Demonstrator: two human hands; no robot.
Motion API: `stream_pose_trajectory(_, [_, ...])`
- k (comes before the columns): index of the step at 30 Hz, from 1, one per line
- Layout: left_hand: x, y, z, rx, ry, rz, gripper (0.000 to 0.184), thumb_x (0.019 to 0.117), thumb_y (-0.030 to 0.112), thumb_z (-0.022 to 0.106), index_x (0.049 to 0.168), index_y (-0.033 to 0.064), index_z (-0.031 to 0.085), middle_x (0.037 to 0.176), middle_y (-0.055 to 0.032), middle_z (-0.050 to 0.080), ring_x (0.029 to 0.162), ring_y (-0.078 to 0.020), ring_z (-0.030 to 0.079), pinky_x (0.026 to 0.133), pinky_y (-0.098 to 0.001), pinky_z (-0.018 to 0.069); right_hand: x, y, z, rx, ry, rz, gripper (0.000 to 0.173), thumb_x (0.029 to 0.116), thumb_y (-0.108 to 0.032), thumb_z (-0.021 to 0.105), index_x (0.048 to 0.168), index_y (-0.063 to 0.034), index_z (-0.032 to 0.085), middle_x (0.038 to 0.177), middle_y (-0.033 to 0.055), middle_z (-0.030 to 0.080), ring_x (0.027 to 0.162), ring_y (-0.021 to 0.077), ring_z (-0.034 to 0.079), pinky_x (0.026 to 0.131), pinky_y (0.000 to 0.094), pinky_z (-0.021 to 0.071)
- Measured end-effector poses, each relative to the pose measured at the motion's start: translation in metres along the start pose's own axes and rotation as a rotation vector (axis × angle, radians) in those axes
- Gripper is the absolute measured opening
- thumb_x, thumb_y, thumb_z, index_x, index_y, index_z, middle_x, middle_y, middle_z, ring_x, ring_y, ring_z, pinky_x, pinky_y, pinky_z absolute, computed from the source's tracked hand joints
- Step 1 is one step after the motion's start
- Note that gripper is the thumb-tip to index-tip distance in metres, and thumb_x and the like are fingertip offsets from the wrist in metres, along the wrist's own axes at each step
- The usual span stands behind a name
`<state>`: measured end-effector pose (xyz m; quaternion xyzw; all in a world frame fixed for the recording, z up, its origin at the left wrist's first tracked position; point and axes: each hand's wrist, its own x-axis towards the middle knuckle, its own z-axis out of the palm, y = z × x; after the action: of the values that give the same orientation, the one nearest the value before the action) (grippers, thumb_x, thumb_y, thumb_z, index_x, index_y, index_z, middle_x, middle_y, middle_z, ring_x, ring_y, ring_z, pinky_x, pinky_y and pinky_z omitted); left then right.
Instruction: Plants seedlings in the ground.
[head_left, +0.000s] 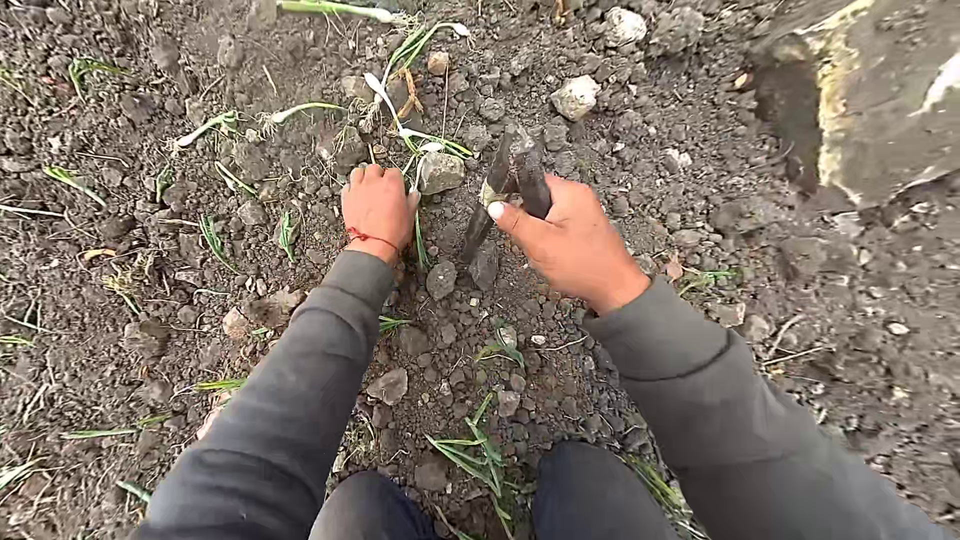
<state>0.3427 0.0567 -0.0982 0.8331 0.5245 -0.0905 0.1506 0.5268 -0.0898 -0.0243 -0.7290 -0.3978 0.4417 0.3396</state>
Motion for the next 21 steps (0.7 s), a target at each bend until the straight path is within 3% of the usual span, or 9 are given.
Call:
stream_pose_trajectory(3, [0.0, -0.011, -0.011, -0.021, -0.062, 0.079, 0.023, 0.1003, 0.022, 0.061, 0.108, 0.0069, 0.077, 0.112, -0.0175, 0.074, 0.116, -0.0395, 0.065, 0.1, -0.061, 0.0501, -0.028, -0.037, -0.055, 0.044, 0.028, -0.215, 0.014, 0.0997, -0.03, 0.067, 0.11, -0.0207, 0.068, 0.068, -0.0084, 0.057, 0.047, 0.0054, 0.047, 0.04, 0.0246, 0.0413])
stream_pose_trajectory(6, [-0.04, -0.037, -0.046, -0.098, -0.174, 0.148, 0.023, 0.1038, 0.021, 0.056, 0.114, 0.0045, 0.068, 0.094, -0.0188, 0.072, 0.088, -0.0401, 0.072, 0.079, -0.0665, 0.0555, -0.04, -0.054, -0.077, 0.321, 0.19, -0.331, 0.01, 0.1001, -0.023, 0.068, 0.105, -0.0167, 0.062, 0.063, -0.0066, 0.05, 0.042, 0.0076, 0.041, 0.036, 0.0246, 0.0386])
stream_pose_trajectory(7, [-0.055, -0.047, -0.052, -0.122, -0.178, 0.175, 0.021, 0.1045, 0.021, 0.057, 0.113, 0.0059, 0.068, 0.09, -0.0157, 0.071, 0.083, -0.0358, 0.071, 0.076, -0.0635, 0.0565, -0.035, -0.057, -0.066, 0.374, 0.249, -0.354, 0.01, 0.0999, -0.02, 0.067, 0.106, -0.0162, 0.059, 0.063, -0.0078, 0.051, 0.042, 0.0063, 0.042, 0.036, 0.0235, 0.0398])
stream_pose_trajectory(9, [-0.078, -0.06, -0.059, -0.188, -0.118, 0.239, 0.018, 0.1034, 0.021, 0.062, 0.11, 0.0078, 0.074, 0.095, -0.0111, 0.074, 0.09, -0.0285, 0.072, 0.084, -0.0579, 0.058, -0.014, -0.045, -0.019, 0.308, 0.275, -0.297, 0.015, 0.0987, -0.016, 0.066, 0.112, -0.0116, 0.06, 0.069, -0.0063, 0.056, 0.048, 0.0074, 0.05, 0.04, 0.0259, 0.0467])
stream_pose_trajectory(12, [-0.081, -0.05, -0.064, -0.178, -0.024, 0.307, 0.017, 0.0995, 0.026, 0.068, 0.101, 0.0131, 0.079, 0.095, -0.0072, 0.074, 0.097, -0.0272, 0.069, 0.088, -0.0517, 0.0551, 0.004, 0.013, 0.076, -0.017, -0.012, 0.115, 0.031, 0.101, -0.027, 0.065, 0.127, -0.0096, 0.066, 0.087, 0.0116, 0.07, 0.074, 0.0272, 0.068, 0.068, 0.0533, 0.057])
stream_pose_trajectory(15, [-0.06, -0.014, -0.045, -0.002, -0.112, 0.332, 0.013, 0.0958, 0.026, 0.071, 0.096, 0.0174, 0.081, 0.093, -0.0055, 0.075, 0.101, -0.0302, 0.068, 0.09, -0.0535, 0.0526, -0.009, 0.032, 0.091, -0.088, -0.1, 0.175, 0.038, 0.1029, -0.031, 0.063, 0.136, -0.0138, 0.064, 0.097, 0.0123, 0.073, 0.085, 0.0283, 0.071, 0.077, 0.0566, 0.0579])
stream_pose_trajectory(17, [-0.055, 0.01, -0.008, 0.126, -0.29, 0.376, 0.013, 0.0929, 0.025, 0.073, 0.092, 0.0134, 0.079, 0.097, -0.0081, 0.075, 0.108, -0.0339, 0.066, 0.093, -0.0578, 0.0487, -0.032, 0.023, 0.066, -0.053, -0.028, 0.149, 0.035, 0.1026, -0.033, 0.063, 0.132, -0.0151, 0.066, 0.089, 0.0062, 0.071, 0.074, 0.0201, 0.068, 0.068, 0.0481, 0.0581])
stream_pose_trajectory(19, [-0.055, 0.02, 0.018, 0.128, -0.386, 0.386, 0.02, 0.0965, 0.03, 0.071, 0.097, 0.0128, 0.079, 0.105, -0.0097, 0.074, 0.114, -0.0351, 0.063, 0.096, -0.0597, 0.0465, -0.057, 0.005, 0.024, -0.024, 0.069, 0.082, 0.032, 0.1014, -0.038, 0.064, 0.126, -0.0181, 0.068, 0.074, -0.0008, 0.064, 0.055, 0.0121, 0.058, 0.049, 0.0357, 0.0508])
stream_pose_trajectory(21, [-0.055, 0.011, 0.013, -0.03, -0.182, 0.278, 0.032, 0.101, 0.04, 0.064, 0.101, 0.0124, 0.08, 0.105, -0.0108, 0.074, 0.112, -0.0356, 0.065, 0.095, -0.061, 0.0478, -0.075, -0.005, -0.024, -0.001, 0.155, -0.035, 0.028, 0.0994, -0.04, 0.066, 0.121, -0.0226, 0.067, 0.07, -0.0063, 0.062, 0.047, 0.0078, 0.052, 0.04, 0.0275, 0.046])
